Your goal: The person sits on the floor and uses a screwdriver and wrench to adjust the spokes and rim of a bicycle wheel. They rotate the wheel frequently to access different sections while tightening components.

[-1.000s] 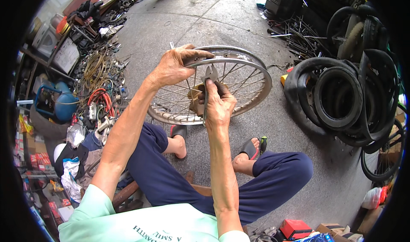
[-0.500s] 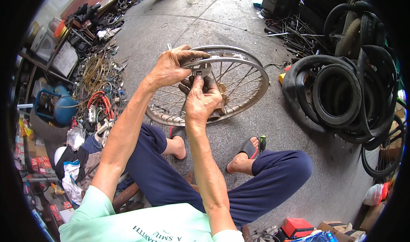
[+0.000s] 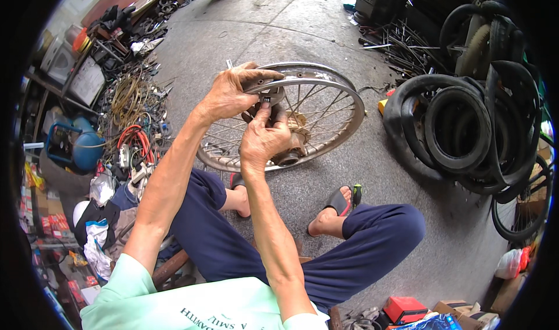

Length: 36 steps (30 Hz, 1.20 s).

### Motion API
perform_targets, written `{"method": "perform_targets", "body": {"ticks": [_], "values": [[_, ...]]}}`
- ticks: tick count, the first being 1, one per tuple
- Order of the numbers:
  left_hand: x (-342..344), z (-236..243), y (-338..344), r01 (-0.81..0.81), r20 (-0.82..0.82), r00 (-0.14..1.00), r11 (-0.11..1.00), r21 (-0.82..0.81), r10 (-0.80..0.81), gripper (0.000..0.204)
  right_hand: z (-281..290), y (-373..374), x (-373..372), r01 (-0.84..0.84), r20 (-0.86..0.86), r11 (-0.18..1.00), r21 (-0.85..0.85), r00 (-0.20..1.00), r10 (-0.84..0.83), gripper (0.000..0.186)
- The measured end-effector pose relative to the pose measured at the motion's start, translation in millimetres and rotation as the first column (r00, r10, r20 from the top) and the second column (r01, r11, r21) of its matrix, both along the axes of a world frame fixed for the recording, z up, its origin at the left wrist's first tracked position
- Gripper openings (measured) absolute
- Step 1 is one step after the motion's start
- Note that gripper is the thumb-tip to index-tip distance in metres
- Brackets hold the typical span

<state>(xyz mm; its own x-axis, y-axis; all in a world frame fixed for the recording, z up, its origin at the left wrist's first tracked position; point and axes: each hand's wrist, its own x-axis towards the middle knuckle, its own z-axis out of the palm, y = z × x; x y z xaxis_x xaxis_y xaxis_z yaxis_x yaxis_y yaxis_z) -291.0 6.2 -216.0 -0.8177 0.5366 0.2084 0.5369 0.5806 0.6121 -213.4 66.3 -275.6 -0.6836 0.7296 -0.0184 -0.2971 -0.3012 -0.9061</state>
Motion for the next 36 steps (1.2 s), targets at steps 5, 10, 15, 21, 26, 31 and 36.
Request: {"method": "perform_targets", "body": {"ticks": [5,10,15,21,26,31,36], "values": [[0.0,0.5,0.6,-0.004,0.026,1.000,1.000,0.023,0.004,0.050,-1.8,-9.0,-5.8,0.123,0.031,0.988,0.088,0.992,-0.126,0.021],[2.0,1.5,-1.3,-0.022,0.060,0.998,1.000,-0.007,0.023,0.051,7.8,11.3,3.3,-0.094,0.005,0.989,-0.118,0.995,0.095,0.020],[3.2,3.7,-4.2,-0.038,0.129,0.991,0.999,0.039,0.033,0.058,13.8,58.7,11.6,-0.389,0.046,0.916,-0.092,0.918,0.395,0.020],[3.1,0.3,-8.9,-0.005,0.145,0.989,0.994,0.113,-0.012,0.061,31.9,94.8,9.5,-0.559,0.186,0.829,0.027,0.817,0.546,0.021],[4.2,1.2,-10.5,0.020,0.131,0.991,0.995,0.097,-0.033,0.062,37.4,120.9,4.5,-0.698,0.201,0.716,-0.004,0.701,0.684,0.019],[4.4,-0.4,-11.9,0.055,0.131,0.989,0.993,0.100,-0.068,0.060,31.3,104.0,11.8,-0.649,0.162,0.760,-0.032,0.747,0.645,0.018],[16.5,11.2,-6.8,0.046,0.097,0.994,0.997,0.059,-0.052,0.050,15.5,29.0,19.8,-0.260,0.115,0.958,0.119,0.962,0.247,0.019]]}}
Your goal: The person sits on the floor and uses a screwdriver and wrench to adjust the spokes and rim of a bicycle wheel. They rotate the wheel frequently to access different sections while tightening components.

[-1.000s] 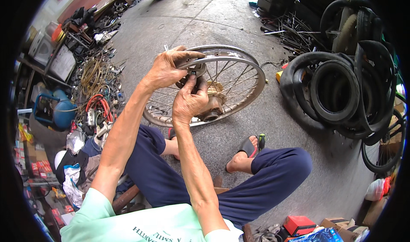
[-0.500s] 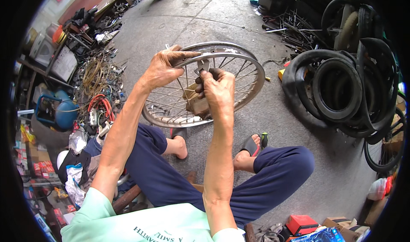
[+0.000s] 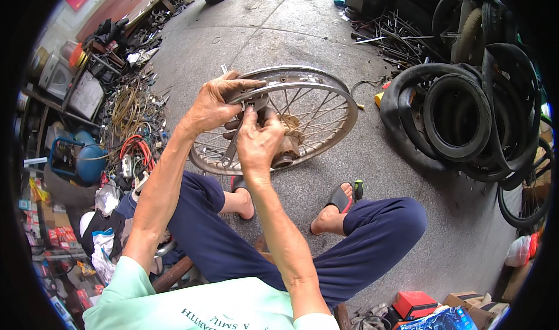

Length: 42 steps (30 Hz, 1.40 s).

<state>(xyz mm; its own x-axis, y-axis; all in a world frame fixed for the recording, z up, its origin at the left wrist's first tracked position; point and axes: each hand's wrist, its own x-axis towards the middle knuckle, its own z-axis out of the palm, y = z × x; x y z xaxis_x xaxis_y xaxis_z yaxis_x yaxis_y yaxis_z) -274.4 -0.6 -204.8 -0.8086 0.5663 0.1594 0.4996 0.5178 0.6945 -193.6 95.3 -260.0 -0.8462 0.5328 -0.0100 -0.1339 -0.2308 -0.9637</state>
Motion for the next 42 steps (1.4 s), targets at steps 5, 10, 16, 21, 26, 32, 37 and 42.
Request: {"method": "perform_targets", "body": {"ticks": [5,10,16,21,26,32,37,42], "values": [[13.3,-0.1,5.4,-0.098,-0.044,0.994,0.995,0.020,0.098,0.066,-18.3,-10.2,0.0,0.104,-0.035,0.994,0.019,0.994,-0.103,0.018],[11.1,1.6,2.6,-0.124,-0.076,0.990,0.986,-0.110,0.116,0.071,-3.5,18.5,17.5,-0.079,0.010,0.949,-0.305,0.996,0.086,0.028],[3.3,-3.1,-0.2,-0.042,-0.108,0.994,0.997,-0.064,0.035,0.067,-18.6,27.3,19.0,-0.120,0.061,0.969,-0.214,0.989,0.136,0.034],[3.7,1.0,5.6,-0.024,-0.088,0.996,0.995,-0.093,0.016,0.064,-24.5,26.0,22.6,-0.158,0.021,0.947,-0.281,0.985,0.171,0.023],[3.7,-0.1,8.1,0.001,-0.096,0.995,0.997,-0.080,-0.008,0.061,-8.4,25.7,25.7,-0.131,-0.040,0.923,-0.362,0.991,0.125,0.020],[3.0,1.5,12.3,-0.007,-0.089,0.996,0.994,-0.107,-0.002,0.063,-0.1,13.9,23.6,-0.055,-0.010,0.951,-0.303,0.998,0.055,0.019],[3.9,2.5,14.2,-0.015,-0.092,0.996,0.995,-0.099,0.006,0.059,0.6,-0.7,18.3,0.016,-0.029,0.934,-0.356,0.999,-0.028,0.018],[3.9,1.4,13.4,-0.067,-0.137,0.989,0.993,-0.097,0.053,0.062,4.6,-1.6,11.9,0.058,0.001,0.955,-0.290,0.998,-0.060,0.018]]}}
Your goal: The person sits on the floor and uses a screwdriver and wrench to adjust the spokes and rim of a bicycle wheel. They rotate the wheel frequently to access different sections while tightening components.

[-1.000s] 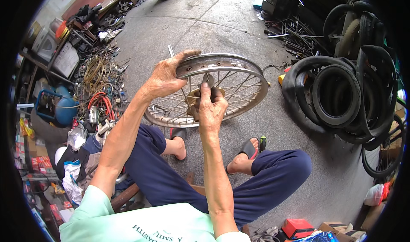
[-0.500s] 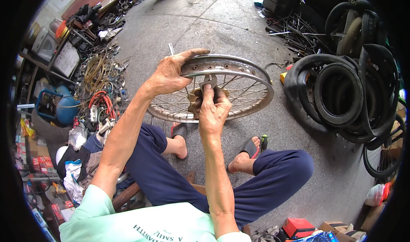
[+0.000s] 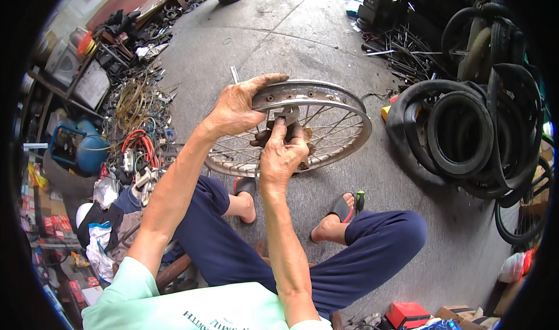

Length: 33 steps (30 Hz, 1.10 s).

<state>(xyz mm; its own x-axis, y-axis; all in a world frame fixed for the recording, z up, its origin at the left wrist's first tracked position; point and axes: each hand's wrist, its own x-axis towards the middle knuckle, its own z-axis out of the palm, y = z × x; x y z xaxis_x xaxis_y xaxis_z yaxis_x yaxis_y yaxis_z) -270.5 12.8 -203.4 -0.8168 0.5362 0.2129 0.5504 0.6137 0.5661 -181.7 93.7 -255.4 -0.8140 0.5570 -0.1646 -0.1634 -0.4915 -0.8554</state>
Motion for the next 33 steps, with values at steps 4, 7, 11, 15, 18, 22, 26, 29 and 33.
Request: {"method": "perform_targets", "body": {"ticks": [4,7,11,15,18,22,26,29,33], "values": [[-1.1,1.4,1.3,-0.055,0.026,0.998,0.998,-0.010,0.056,0.065,-0.2,6.4,-5.0,-0.072,0.008,0.997,0.034,0.997,0.072,0.016],[-4.6,-0.4,3.0,-0.090,0.080,0.993,0.996,0.003,0.090,0.065,-9.6,-0.3,-17.6,0.000,-0.070,1.000,0.012,0.998,0.001,0.020],[-7.4,-3.5,3.3,-0.167,0.087,0.982,0.986,-0.006,0.166,0.066,-23.4,-8.6,-34.2,0.129,-0.011,0.967,0.221,0.991,-0.130,0.016],[-10.6,-2.3,0.6,-0.204,0.120,0.971,0.979,-0.017,0.205,0.070,-16.5,-10.2,-38.9,0.118,0.009,0.938,0.326,0.992,-0.127,0.018],[-12.5,-5.9,-1.9,-0.181,0.062,0.982,0.983,0.014,0.180,0.069,-13.7,-15.2,-43.1,0.181,0.019,0.889,0.422,0.978,-0.208,0.020],[-14.4,-7.6,-5.0,-0.182,0.047,0.982,0.983,0.031,0.181,0.070,-24.9,-26.4,-55.4,0.226,-0.064,0.908,0.354,0.974,-0.218,0.021],[-21.6,-6.6,-14.4,-0.189,0.159,0.972,0.979,0.082,0.174,0.071,-28.6,-18.5,-59.5,0.005,-0.209,0.999,0.044,0.978,0.005,0.017],[-26.9,-11.4,-21.8,-0.188,0.201,0.967,0.974,0.131,0.159,0.071,0.7,3.0,-49.5,-0.192,-0.037,0.981,0.030,0.980,0.193,0.020],[-29.1,-12.9,-22.5,-0.158,0.213,0.969,0.976,0.150,0.124,0.069,4.7,4.2,-49.7,-0.206,-0.016,0.976,0.069,0.978,0.207,0.020]]}}
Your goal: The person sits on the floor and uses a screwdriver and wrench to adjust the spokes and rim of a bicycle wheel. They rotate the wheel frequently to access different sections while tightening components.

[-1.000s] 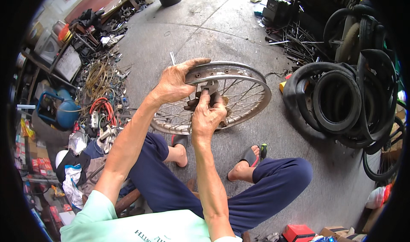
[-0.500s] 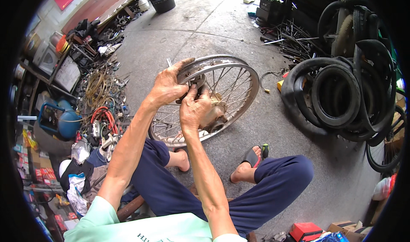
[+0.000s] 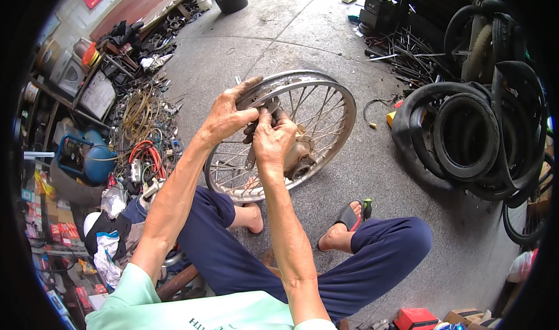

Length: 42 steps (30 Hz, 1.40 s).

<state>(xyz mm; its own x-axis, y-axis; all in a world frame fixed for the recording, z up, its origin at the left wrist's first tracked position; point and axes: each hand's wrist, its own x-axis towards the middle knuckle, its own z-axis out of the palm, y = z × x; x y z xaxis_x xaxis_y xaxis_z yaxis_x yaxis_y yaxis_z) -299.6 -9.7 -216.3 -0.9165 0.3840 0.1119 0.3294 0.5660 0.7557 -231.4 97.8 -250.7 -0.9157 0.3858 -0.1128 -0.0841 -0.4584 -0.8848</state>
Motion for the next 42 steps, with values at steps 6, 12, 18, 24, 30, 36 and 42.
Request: {"method": "perform_targets", "body": {"ticks": [6,12,18,24,30,36,42], "values": [[2.9,-4.7,-11.5,0.049,0.045,0.998,0.994,0.100,-0.054,0.068,11.6,59.7,-4.5,-0.361,0.109,0.932,-0.039,0.925,0.363,0.017],[7.2,-4.3,-17.4,0.099,0.078,0.991,0.987,0.124,-0.110,0.071,19.2,71.8,0.9,-0.500,0.122,0.866,-0.004,0.860,0.496,0.019],[16.9,4.5,-9.6,0.097,-0.164,0.980,0.988,-0.118,-0.116,0.067,23.3,69.0,18.5,-0.491,0.134,0.870,-0.046,0.860,0.492,0.019],[31.2,9.9,16.0,-0.032,-0.336,0.938,0.949,-0.315,-0.080,0.059,17.8,93.6,20.9,-0.610,0.108,0.782,-0.126,0.776,0.622,0.022],[33.9,8.0,24.9,-0.044,-0.335,0.939,0.940,-0.337,-0.077,0.059,10.2,104.8,20.9,-0.619,0.342,0.715,0.324,0.782,0.522,0.027],[28.8,8.6,24.9,-0.029,-0.351,0.932,0.947,-0.321,-0.090,0.057,23.1,103.4,13.6,-0.623,0.431,0.687,0.373,0.773,0.466,0.029],[13.2,8.9,27.1,-0.073,-0.354,0.932,0.916,-0.394,-0.078,0.049,18.3,94.7,3.5,-0.604,0.281,0.783,0.148,0.785,0.552,0.019]]}}
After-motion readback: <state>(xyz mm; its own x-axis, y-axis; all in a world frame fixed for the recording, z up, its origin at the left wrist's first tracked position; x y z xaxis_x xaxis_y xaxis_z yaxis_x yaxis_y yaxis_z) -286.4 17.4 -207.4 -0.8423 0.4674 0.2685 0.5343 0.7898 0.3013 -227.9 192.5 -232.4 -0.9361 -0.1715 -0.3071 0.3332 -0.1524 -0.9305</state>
